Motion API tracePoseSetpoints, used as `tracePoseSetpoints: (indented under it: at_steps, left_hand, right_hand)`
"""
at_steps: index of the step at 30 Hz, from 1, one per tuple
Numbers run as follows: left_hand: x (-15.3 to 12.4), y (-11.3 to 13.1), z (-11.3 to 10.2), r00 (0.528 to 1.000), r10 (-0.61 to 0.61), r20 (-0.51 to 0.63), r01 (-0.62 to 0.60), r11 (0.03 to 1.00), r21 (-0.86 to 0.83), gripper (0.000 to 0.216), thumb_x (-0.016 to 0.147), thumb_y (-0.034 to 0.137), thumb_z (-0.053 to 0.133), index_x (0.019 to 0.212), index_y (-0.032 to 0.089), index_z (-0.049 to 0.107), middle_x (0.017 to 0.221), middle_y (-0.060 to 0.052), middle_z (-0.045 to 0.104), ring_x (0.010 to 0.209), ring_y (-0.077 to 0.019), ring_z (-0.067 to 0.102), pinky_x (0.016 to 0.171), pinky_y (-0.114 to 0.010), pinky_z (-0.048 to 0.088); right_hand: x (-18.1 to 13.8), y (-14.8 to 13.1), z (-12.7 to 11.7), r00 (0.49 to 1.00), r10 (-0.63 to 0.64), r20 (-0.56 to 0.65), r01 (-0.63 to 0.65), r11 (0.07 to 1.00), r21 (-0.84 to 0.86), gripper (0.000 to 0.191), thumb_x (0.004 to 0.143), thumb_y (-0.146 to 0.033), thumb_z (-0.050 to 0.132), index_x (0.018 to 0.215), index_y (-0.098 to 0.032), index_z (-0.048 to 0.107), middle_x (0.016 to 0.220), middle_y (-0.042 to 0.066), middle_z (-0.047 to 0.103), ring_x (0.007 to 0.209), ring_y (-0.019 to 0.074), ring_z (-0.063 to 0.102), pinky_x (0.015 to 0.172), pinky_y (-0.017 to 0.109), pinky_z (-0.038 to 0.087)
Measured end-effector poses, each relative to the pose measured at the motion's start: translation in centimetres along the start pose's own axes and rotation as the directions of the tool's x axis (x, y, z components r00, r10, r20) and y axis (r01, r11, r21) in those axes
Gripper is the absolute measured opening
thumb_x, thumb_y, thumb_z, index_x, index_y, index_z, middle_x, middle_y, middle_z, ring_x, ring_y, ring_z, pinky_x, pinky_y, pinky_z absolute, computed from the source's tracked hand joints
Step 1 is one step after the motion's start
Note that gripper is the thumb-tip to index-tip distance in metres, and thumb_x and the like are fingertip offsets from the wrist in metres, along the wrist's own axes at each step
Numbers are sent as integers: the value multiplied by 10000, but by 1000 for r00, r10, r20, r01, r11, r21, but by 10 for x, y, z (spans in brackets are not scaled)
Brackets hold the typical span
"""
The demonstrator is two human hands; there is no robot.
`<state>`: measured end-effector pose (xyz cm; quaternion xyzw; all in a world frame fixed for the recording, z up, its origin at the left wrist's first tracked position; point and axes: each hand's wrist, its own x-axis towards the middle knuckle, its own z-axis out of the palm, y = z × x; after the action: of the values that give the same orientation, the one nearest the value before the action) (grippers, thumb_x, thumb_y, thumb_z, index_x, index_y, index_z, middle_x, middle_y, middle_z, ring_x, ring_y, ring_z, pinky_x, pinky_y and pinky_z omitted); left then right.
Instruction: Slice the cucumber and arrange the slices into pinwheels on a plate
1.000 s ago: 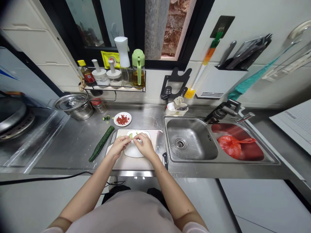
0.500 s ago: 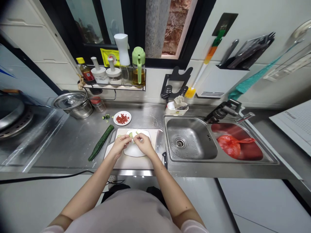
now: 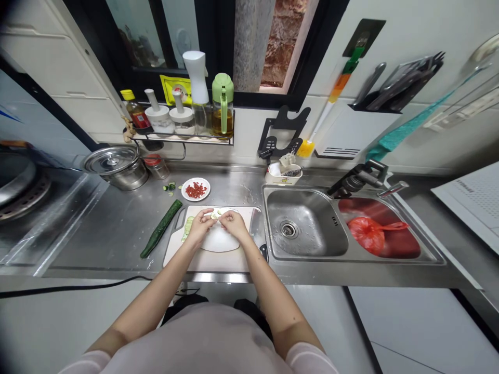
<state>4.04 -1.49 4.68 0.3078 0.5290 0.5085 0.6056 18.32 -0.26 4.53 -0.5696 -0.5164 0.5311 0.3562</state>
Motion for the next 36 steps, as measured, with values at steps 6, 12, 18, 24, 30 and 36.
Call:
tracePoseSetpoints:
  at_steps: [6,12,18,24,30,36]
  left_hand:
    - [29,-21,-6,996,84,-28,-74,962,264,331,547,220,758,846,180,620,602,72,546,545,-78,505,594,-191,378]
    - [46,-24,-8,989,134,-61,-51,702,711,192,670,204,706,846,213,630,711,43,635,669,-110,567,648,-202,375]
    - [53,-19,-3,993,104,-62,-1,521,854,159,729,243,674,882,245,627,821,32,703,772,-136,622,656,-225,365]
    - [59,-19,0,995,69,-68,33,416,909,157,743,253,661,895,258,623,859,19,714,827,-161,631,644,-245,350]
    - [63,-21,1,996,67,-51,23,371,928,143,763,259,653,903,259,624,866,5,714,851,-176,636,674,-250,369]
    - [66,-25,0,996,90,-11,-20,341,940,149,780,243,639,928,249,624,846,-14,708,853,-193,643,705,-262,392]
  right_hand:
    - [25,13,-4,988,-141,-69,103,916,-388,57,740,-227,590,697,-196,612,611,-26,607,586,118,530,574,216,391]
    - [37,10,-1,996,-51,-68,-1,799,-602,80,815,-196,587,809,-184,666,811,25,688,718,127,567,652,210,372]
    - [45,6,2,996,30,-84,-81,696,-713,129,869,-245,573,933,-197,673,916,45,708,833,153,604,670,222,351]
    - [51,8,6,995,59,-82,-101,596,-797,187,904,-283,530,1029,-218,652,1012,61,706,913,175,622,677,238,350]
    - [54,6,7,995,74,-64,-94,527,-844,222,919,-282,496,1083,-220,632,1058,79,696,975,192,620,725,253,376]
    - [52,3,9,998,47,-48,-64,468,-882,238,935,-275,463,1104,-210,617,1103,93,672,1014,200,602,764,266,392]
